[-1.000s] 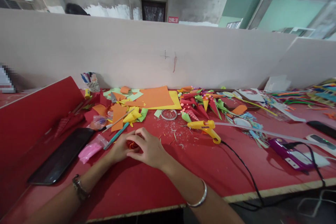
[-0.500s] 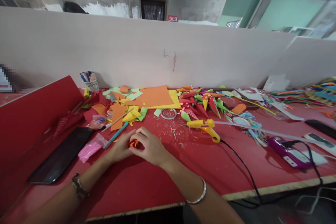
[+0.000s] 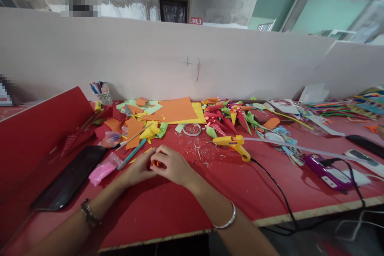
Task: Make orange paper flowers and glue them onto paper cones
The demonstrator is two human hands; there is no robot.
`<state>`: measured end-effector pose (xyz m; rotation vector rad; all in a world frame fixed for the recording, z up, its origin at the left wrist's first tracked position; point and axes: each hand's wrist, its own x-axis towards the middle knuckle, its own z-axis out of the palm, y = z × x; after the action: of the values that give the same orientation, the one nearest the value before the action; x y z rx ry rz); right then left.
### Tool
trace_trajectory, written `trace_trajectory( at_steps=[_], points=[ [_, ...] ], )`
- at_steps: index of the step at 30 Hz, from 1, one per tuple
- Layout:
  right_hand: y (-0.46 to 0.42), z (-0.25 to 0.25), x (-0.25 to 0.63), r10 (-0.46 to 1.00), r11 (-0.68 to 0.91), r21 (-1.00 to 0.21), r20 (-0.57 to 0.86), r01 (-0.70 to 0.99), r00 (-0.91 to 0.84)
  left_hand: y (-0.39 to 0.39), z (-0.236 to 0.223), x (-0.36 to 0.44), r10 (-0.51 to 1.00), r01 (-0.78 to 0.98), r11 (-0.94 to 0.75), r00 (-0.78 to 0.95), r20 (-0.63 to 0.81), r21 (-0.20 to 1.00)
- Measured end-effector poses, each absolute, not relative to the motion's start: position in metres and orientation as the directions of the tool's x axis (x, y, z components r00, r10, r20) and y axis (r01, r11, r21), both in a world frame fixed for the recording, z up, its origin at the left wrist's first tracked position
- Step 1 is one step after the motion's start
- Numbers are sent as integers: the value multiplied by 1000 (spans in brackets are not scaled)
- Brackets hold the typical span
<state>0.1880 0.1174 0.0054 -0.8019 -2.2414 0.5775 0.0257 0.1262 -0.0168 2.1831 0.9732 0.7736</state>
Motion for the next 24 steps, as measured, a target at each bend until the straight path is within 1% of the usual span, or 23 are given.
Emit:
trace_trajectory(
  at_steps=[6,12,19,24],
  points=[
    [117,5,188,689,706,-607,466,365,-555,125,-13,29,797,436,-551,529,293,712],
    [115,3,186,678,718,-588,473,371,-562,124,-10,33,825,394,-472,513,237,789],
    [113,6,185,633,746,-590,487,307,-602,125,-17,32,827,331,-451,504,249,829],
    [111,10,185,619,760,-588,526,278,-583,123,-16,31,889,326,-352,409,205,877]
  ],
)
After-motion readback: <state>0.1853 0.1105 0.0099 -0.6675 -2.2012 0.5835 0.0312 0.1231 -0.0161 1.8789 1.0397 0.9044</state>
